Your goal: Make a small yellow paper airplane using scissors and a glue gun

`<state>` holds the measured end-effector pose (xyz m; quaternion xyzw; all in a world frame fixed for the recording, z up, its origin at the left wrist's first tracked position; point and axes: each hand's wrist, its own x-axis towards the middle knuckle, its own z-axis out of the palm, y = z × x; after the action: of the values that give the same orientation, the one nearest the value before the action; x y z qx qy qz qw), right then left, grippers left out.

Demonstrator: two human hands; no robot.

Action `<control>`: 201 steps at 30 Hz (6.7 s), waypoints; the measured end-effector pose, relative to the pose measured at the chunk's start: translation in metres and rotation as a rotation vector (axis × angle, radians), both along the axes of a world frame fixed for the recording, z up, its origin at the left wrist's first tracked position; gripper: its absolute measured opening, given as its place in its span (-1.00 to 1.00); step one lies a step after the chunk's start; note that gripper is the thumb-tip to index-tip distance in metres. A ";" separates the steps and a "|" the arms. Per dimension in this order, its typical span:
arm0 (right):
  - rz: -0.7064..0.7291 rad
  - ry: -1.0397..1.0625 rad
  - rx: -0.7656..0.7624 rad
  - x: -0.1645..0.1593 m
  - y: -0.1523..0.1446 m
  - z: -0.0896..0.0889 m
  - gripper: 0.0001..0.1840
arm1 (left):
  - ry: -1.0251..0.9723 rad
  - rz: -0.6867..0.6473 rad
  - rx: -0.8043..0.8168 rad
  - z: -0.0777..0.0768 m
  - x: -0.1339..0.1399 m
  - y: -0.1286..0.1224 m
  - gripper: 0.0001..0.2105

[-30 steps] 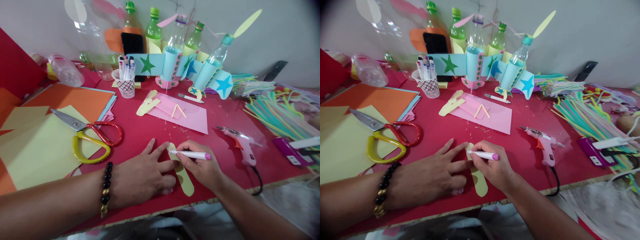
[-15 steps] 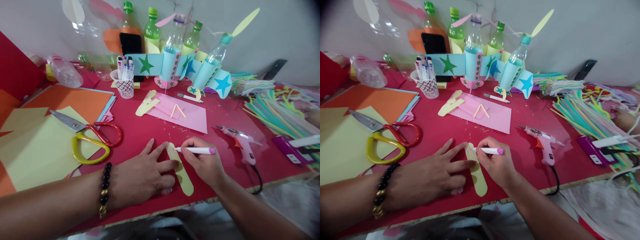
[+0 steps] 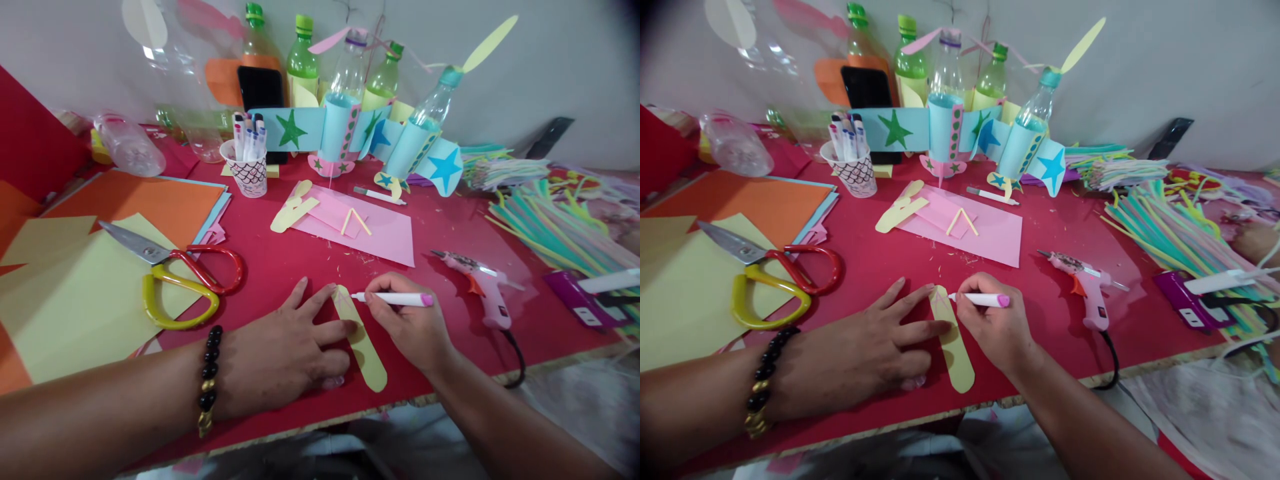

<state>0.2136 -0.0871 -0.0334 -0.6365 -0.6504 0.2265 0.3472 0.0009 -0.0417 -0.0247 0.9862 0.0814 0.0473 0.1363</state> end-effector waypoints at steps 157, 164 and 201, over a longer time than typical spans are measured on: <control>0.104 0.038 -0.083 0.000 -0.004 0.004 -0.87 | 0.029 -0.006 -0.047 0.005 0.000 0.001 -0.83; 0.105 0.045 -0.057 0.000 -0.002 0.005 -0.86 | 0.027 0.008 -0.046 0.004 0.000 0.000 -0.83; 0.106 0.045 -0.082 -0.001 -0.002 0.005 -0.86 | -0.005 -0.003 -0.014 0.001 0.001 0.001 -0.85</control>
<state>0.2126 -0.0893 -0.0287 -0.6096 -0.6654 0.2850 0.3229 0.0017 -0.0412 -0.0238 0.9852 0.0798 0.0492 0.1435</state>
